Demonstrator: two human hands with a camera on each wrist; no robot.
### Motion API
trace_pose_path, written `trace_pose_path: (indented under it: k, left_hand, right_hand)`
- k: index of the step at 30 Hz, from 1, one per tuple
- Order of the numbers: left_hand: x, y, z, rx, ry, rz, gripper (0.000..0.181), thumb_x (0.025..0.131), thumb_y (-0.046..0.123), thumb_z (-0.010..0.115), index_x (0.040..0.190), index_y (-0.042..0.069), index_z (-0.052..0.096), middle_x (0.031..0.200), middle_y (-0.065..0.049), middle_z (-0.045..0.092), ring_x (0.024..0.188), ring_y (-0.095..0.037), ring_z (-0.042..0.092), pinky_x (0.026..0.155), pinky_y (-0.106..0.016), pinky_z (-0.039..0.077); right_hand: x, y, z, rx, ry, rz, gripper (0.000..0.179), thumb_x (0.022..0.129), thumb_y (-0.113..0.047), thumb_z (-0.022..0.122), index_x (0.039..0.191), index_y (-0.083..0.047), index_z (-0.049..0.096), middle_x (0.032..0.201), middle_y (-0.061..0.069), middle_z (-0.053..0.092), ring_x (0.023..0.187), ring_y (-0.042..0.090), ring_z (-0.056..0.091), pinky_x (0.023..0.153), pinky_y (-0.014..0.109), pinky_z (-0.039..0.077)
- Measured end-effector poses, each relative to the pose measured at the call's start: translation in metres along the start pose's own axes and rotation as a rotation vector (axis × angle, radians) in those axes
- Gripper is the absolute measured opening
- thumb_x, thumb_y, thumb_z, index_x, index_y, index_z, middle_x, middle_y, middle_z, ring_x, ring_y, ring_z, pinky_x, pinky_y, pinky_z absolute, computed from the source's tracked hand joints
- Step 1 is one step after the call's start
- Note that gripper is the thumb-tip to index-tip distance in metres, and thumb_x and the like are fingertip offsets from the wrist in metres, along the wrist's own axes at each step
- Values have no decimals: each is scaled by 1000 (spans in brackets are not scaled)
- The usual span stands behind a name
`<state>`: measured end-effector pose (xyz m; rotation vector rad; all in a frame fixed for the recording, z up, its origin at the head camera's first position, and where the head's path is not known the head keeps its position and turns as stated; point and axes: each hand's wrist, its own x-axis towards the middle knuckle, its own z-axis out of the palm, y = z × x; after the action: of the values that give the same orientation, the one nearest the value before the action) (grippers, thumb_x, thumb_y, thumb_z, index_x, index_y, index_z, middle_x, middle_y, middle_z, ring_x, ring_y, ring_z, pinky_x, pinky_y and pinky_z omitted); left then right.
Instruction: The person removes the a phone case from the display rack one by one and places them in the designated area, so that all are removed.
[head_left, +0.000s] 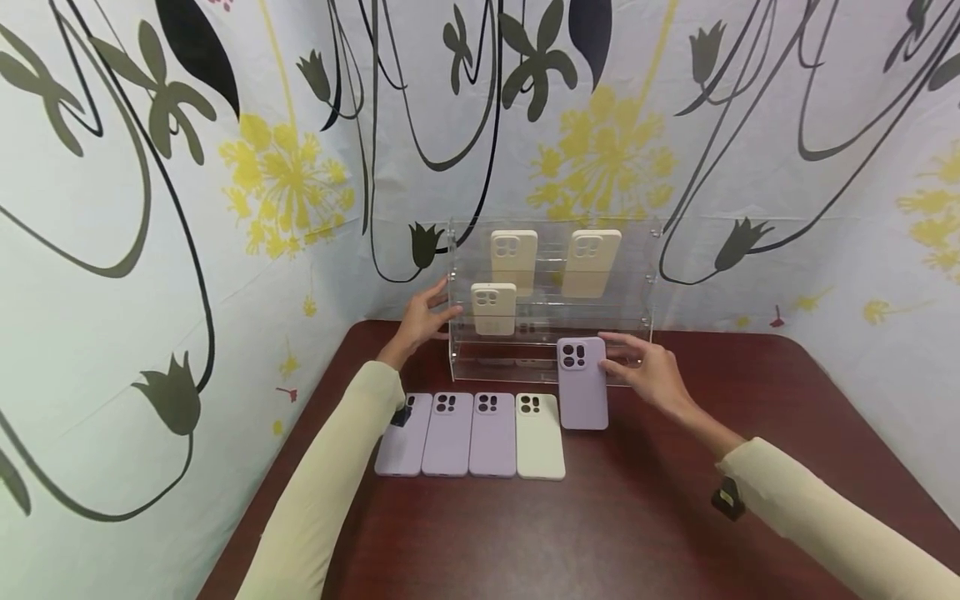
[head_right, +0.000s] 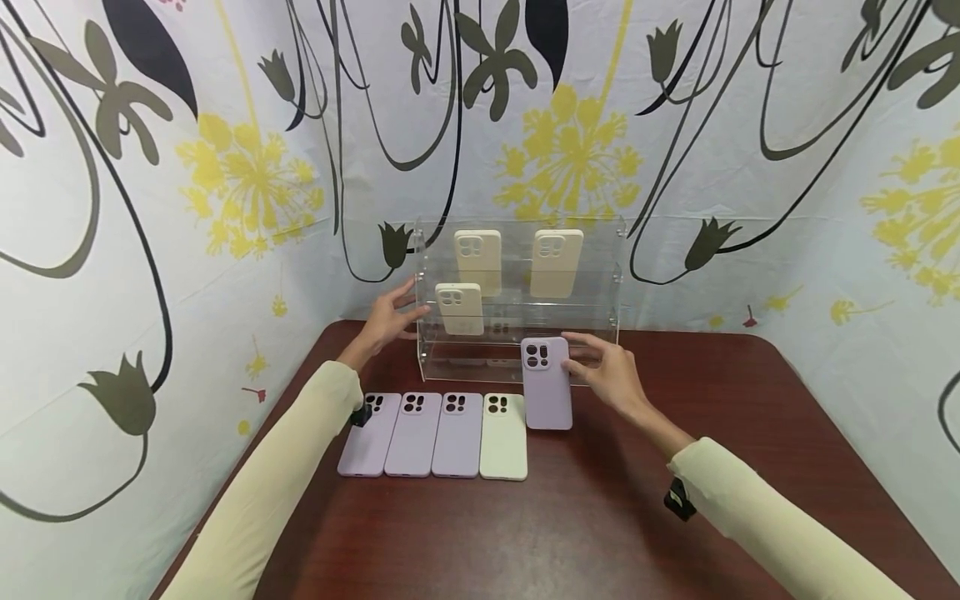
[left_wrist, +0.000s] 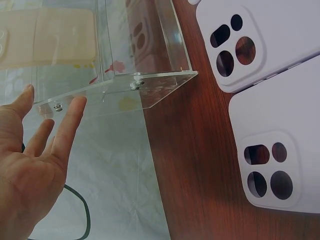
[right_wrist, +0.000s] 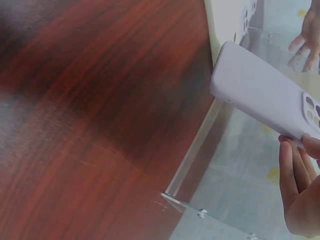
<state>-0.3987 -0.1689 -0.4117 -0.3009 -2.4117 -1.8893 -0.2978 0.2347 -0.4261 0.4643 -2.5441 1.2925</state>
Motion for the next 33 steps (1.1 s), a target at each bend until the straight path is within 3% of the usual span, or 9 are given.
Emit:
trace_pose_path:
  k: [3, 10, 18, 27, 33]
  left_hand:
    - [-1, 2, 0, 24, 7, 1, 75, 98, 11, 74, 162, 30, 39, 155, -23, 49, 118, -47, 66, 76, -51, 67]
    - [-2, 3, 1, 18, 9, -2, 75, 98, 11, 74, 162, 29, 38, 155, -25, 48, 119, -48, 65, 78, -54, 66]
    - [-1, 2, 1, 5, -2, -4, 75, 99, 10, 73, 162, 31, 38, 155, -23, 48, 121, -50, 63, 81, -57, 65]
    - [-2, 3, 0, -5, -3, 5, 74, 99, 9, 73, 162, 30, 38, 155, -25, 48, 121, -49, 63, 81, -60, 64]
    - [-3, 4, 0, -5, 1, -3, 75, 99, 10, 73, 162, 30, 38, 155, -23, 49, 120, -46, 65, 84, -63, 62]
  right_hand:
    - [-3, 5, 3, 28, -27, 26, 50, 91, 0, 79, 139, -6, 67, 114, 24, 75, 95, 35, 77, 71, 36, 67]
    - [-8, 14, 10, 34, -38, 46, 49, 91, 0, 79, 139, -2, 66, 111, 26, 74, 90, 35, 77, 66, 31, 67]
    - [-16, 22, 14, 40, -36, 106, 49, 93, -2, 78, 140, -1, 65, 113, 27, 74, 90, 36, 77, 71, 50, 66]
    - [-26, 33, 20, 56, -51, 167, 50, 93, -6, 80, 140, 1, 64, 111, 27, 74, 78, 31, 78, 67, 43, 67]
    - [-32, 43, 26, 95, -81, 212, 50, 93, -6, 79, 139, 5, 63, 112, 29, 73, 79, 32, 78, 66, 41, 67]
